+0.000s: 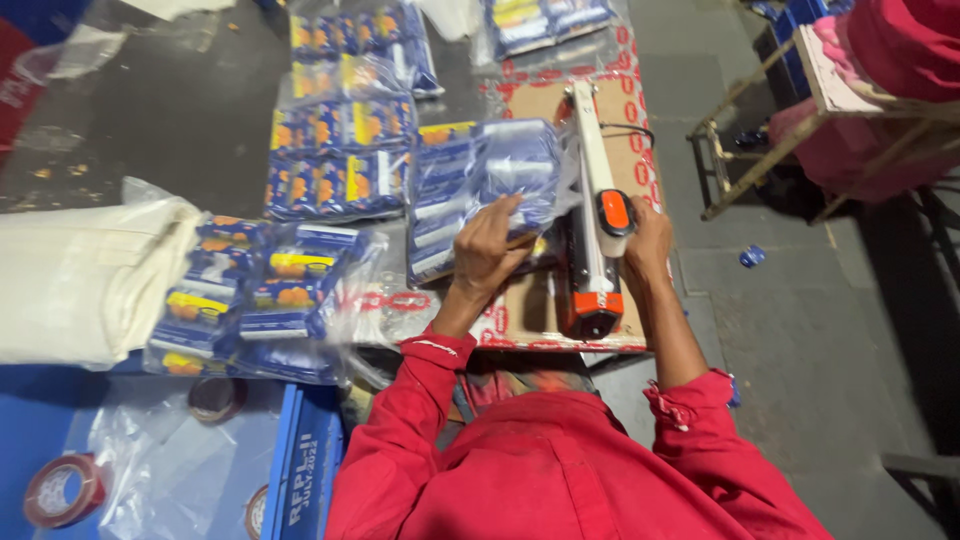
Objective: The person places stacks of packaged food into clear plastic bags and uses a heat sealer to close the bags.
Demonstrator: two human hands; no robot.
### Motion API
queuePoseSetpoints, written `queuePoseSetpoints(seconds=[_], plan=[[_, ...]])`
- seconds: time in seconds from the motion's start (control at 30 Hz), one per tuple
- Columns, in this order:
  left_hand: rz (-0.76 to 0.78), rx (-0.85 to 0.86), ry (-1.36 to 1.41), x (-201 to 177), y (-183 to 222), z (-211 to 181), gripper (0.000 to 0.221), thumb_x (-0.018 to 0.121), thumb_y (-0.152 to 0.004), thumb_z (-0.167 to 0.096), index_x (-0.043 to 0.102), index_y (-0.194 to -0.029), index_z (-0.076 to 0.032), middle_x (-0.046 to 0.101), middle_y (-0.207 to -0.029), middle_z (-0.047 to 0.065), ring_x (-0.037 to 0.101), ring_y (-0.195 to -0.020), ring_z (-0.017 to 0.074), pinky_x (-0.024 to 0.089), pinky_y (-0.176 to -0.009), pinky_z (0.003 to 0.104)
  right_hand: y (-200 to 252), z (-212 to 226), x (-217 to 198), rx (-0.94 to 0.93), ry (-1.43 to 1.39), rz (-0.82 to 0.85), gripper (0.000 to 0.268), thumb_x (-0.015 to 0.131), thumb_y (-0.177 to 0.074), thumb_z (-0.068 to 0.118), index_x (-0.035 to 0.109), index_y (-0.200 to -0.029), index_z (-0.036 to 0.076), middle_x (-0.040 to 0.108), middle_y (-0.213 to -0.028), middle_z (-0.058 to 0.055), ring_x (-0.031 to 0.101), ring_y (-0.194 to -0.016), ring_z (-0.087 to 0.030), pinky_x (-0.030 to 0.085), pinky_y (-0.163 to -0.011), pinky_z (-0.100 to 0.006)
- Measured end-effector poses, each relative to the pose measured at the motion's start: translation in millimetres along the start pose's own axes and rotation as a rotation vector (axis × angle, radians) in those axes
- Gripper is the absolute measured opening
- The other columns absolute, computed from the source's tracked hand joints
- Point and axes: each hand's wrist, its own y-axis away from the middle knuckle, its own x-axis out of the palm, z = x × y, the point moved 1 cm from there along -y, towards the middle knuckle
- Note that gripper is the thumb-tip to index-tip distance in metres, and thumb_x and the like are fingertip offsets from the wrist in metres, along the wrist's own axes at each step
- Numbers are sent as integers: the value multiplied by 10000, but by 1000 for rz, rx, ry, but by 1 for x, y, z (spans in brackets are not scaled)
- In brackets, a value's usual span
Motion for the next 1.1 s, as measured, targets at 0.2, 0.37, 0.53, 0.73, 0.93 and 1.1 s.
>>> queuePoseSetpoints(seconds=[0.2, 0.37, 0.53, 0.73, 0.93, 1.1], plan=[[-360, -502, 121, -91, -26, 19, 603, 918, -726, -266, 700, -1230, -17, 718, -846, 112, 711, -737, 260, 564, -712, 352, 4, -8, 13, 268, -735, -22, 292, 634, -1025, 187, 756, -1211, -2, 769, -1008, -164, 737, -913, -213, 549, -773, -387], [-830, -501, 812, -188, 13, 56, 362, 844, -810, -86, 657, -1104, 14, 676, -922, 67, 566, -700, 163, 463, -633, 319, -2, -18, 12, -66, -17, -49, 315, 693, -987, 144, 707, -1241, -40, 714, -940, -189, 627, -870, -129, 506, -714, -391], [-1194, -461, 687, -309, 103, 47, 408, 808, -751, 3, 621, -1113, -30, 673, -958, 42, 657, -811, 123, 555, -761, 271, 10, -27, 23, -60, -303, -55, 253, 743, -1028, 104, 695, -1201, -75, 738, -1038, -112, 666, -918, -129, 524, -760, -333], [-1223, -295, -65, -433, 203, -56, 519, 800, -770, -2, 584, -1241, -17, 671, -1124, 73, 677, -989, 185, 588, -924, 319, -5, -46, 12, 100, -865, 61, 216, 549, -1035, -40, 718, -1163, -1, 712, -965, -14, 598, -686, -88, 362, -518, -275], [-1050, -747, -509, -415, 270, -62, 286, 809, -983, 21, 621, -1197, 43, 699, -1100, 107, 680, -977, 173, 573, -898, 293, 22, -30, -49, -64, -917, -453, 324, 622, -1147, 122, 495, -856, 56, 507, -728, -34, 451, -584, -122, 337, -509, -282], [-966, -832, -139, -364, 247, -7, 165, 762, -964, 14, 664, -1097, 15, 741, -1034, 98, 712, -923, 135, 564, -825, 265, 91, 101, -43, -330, -960, -274, 243, 659, -1022, 324, 554, -1009, 104, 580, -911, -39, 539, -761, -141, 435, -624, -287]])
